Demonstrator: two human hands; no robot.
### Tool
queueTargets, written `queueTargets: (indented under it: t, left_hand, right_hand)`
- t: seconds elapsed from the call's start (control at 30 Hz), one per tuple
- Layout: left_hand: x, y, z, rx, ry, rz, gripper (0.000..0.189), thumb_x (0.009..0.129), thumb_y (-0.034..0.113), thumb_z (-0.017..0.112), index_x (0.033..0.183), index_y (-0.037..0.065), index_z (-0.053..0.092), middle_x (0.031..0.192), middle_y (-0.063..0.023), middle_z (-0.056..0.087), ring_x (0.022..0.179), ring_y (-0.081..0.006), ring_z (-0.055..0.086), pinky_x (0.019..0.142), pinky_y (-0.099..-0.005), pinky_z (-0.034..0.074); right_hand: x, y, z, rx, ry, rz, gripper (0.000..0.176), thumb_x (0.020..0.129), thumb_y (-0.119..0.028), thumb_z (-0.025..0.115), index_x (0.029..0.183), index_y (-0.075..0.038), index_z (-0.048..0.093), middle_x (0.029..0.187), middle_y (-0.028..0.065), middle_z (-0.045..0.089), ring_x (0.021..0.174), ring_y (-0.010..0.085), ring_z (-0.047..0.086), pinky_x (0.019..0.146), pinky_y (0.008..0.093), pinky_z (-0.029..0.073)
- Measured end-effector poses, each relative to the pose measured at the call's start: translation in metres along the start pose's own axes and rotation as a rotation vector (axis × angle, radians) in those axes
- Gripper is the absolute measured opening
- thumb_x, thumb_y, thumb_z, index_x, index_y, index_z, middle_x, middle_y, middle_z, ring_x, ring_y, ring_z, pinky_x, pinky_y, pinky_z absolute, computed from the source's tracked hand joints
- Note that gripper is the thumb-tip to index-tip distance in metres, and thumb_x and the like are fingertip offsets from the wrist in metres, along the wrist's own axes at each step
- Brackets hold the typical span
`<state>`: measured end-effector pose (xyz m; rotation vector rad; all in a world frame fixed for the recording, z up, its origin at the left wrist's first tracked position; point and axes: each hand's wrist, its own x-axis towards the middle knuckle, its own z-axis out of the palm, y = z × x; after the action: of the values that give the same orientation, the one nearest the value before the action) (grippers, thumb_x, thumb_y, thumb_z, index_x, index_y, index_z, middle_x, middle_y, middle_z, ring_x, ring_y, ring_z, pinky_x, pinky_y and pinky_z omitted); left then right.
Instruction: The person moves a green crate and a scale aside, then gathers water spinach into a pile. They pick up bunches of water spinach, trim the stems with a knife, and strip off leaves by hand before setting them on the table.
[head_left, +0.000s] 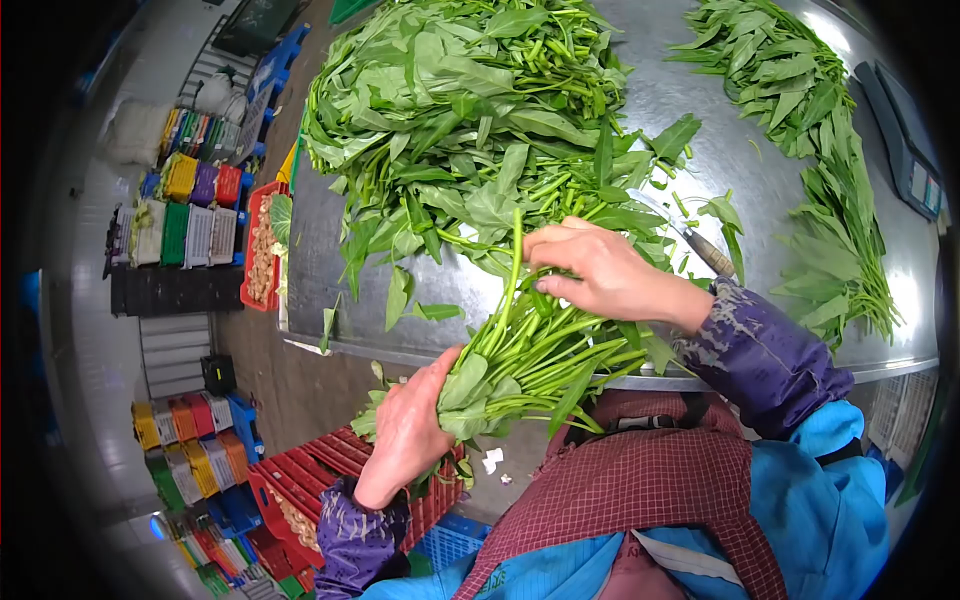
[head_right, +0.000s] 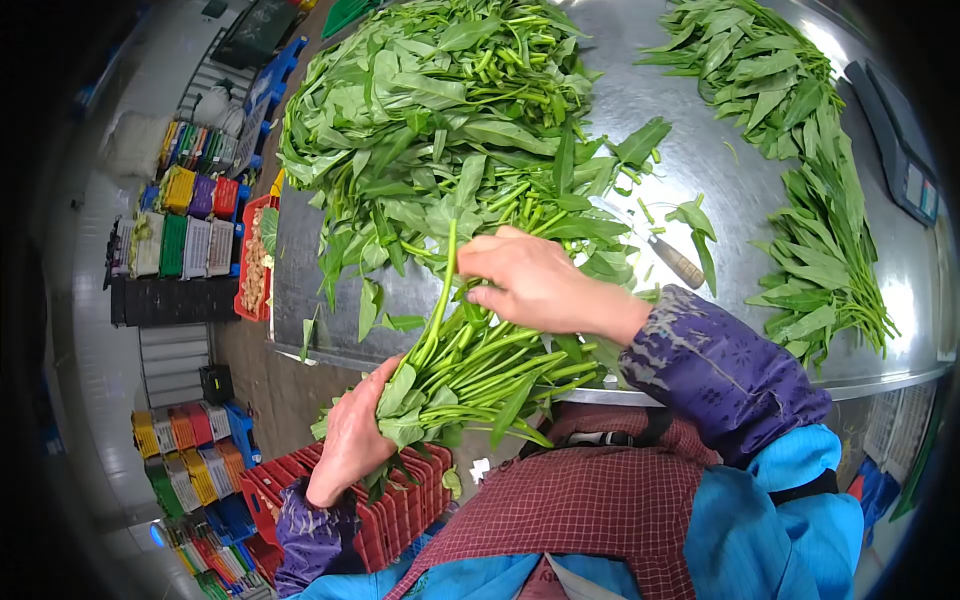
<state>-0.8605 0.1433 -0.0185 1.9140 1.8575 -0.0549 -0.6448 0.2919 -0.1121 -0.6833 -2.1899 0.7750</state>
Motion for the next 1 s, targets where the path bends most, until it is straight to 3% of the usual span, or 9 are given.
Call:
queueTargets:
  t: [0.07,0.13,0.23,0.37,0.5,0.63,0.83,0.87,1.0]
  left_hand:
    - [0.000,-0.005,0.001,-0.034,-0.005,-0.029,0.067,0.065,0.011,0.071,0.125,0.008,0.042,0.107,-0.0181,0.058,0.098,-0.0358,0.056,0.081,-0.0395,0.045]
    - [-0.002,-0.012,0.005,-0.078,-0.016,-0.061,0.068,0.065,0.011,0.071,0.126,0.008,0.042,0.108,-0.0184,0.058,0.100,-0.0352,0.056,0.082,-0.0384,0.045]
    - [-0.005,-0.017,0.008,-0.143,-0.027,-0.123,0.069,0.065,0.010,0.071,0.127,0.006,0.040,0.109,-0.0190,0.058,0.102,-0.0340,0.055,0.084,-0.0365,0.044]
    - [-0.005,-0.015,0.006,-0.172,-0.037,-0.193,0.071,0.065,0.007,0.071,0.129,0.004,0.038,0.110,-0.0193,0.058,0.104,-0.0315,0.056,0.087,-0.0343,0.043]
    - [-0.001,-0.013,0.004,-0.237,-0.079,-0.239,0.071,0.065,0.006,0.070,0.128,0.002,0.038,0.111,-0.0182,0.058,0.104,-0.0274,0.057,0.088,-0.0325,0.043]
    - [-0.004,-0.030,0.012,-0.396,-0.039,-0.226,0.072,0.063,0.001,0.070,0.128,0.001,0.038,0.112,-0.0128,0.057,0.104,-0.0182,0.054,0.090,-0.0296,0.041]
    - [-0.010,-0.039,0.017,-0.562,0.005,-0.226,0.066,0.063,0.002,0.070,0.123,0.003,0.043,0.106,-0.0119,0.060,0.100,-0.0181,0.056,0.087,-0.0292,0.043]
    - [-0.008,-0.039,0.017,-0.557,-0.002,-0.206,0.066,0.062,0.001,0.070,0.123,0.003,0.043,0.106,-0.0116,0.060,0.100,-0.0179,0.056,0.087,-0.0292,0.043]
    - [-0.006,-0.030,0.016,-0.547,-0.062,-0.199,0.069,0.061,0.001,0.070,0.124,0.004,0.042,0.106,-0.0116,0.060,0.101,-0.0180,0.055,0.087,-0.0292,0.042]
  right_hand:
    - [-0.001,0.015,-0.002,0.514,-0.113,0.172,0.015,0.083,-0.019,0.057,0.093,-0.007,0.055,0.072,0.0015,0.056,0.059,0.0141,0.051,0.052,0.0293,0.043]
    - [-0.002,0.006,-0.040,1.504,-0.108,0.733,0.017,0.087,-0.019,0.053,0.103,-0.013,0.048,0.050,-0.0095,0.031,0.038,0.0021,0.025,0.031,0.0161,0.014]
    - [-0.014,0.028,-0.068,1.490,-0.012,0.706,0.023,0.085,-0.018,0.055,0.106,-0.010,0.049,0.053,-0.0081,0.033,0.041,0.0038,0.030,0.033,0.0169,0.023]
    - [-0.034,0.037,-0.058,-0.392,-0.072,0.168,0.050,0.072,-0.020,0.065,0.116,-0.002,0.048,0.103,0.0133,0.062,0.096,0.0232,0.058,0.088,0.0341,0.043]
    - [-0.024,-0.004,-0.046,0.111,-0.297,0.535,0.057,0.075,-0.038,0.063,0.117,-0.002,0.047,0.102,0.0186,0.061,0.095,0.0335,0.059,0.083,0.0378,0.046]
    - [-0.038,0.034,-0.023,0.578,-0.150,0.707,0.021,0.079,-0.015,0.060,0.094,-0.001,0.055,0.083,0.0135,0.064,0.076,0.0199,0.062,0.067,0.0306,0.049]
    - [-0.039,-0.004,-0.059,0.385,-0.023,0.488,0.011,0.076,-0.010,0.062,0.085,-0.005,0.061,0.076,0.0041,0.062,0.068,0.0144,0.059,0.064,0.0276,0.047]
    - [-0.039,0.000,-0.042,0.077,0.114,0.029,0.016,0.069,-0.013,0.069,0.083,-0.008,0.063,0.076,0.0023,0.062,0.071,0.0183,0.058,0.065,0.0300,0.048]
    - [-0.023,-0.032,-0.011,-0.278,0.026,-0.213,0.037,0.063,-0.021,0.072,0.097,-0.014,0.060,0.099,0.0020,0.059,0.094,0.0224,0.055,0.083,0.0419,0.042]
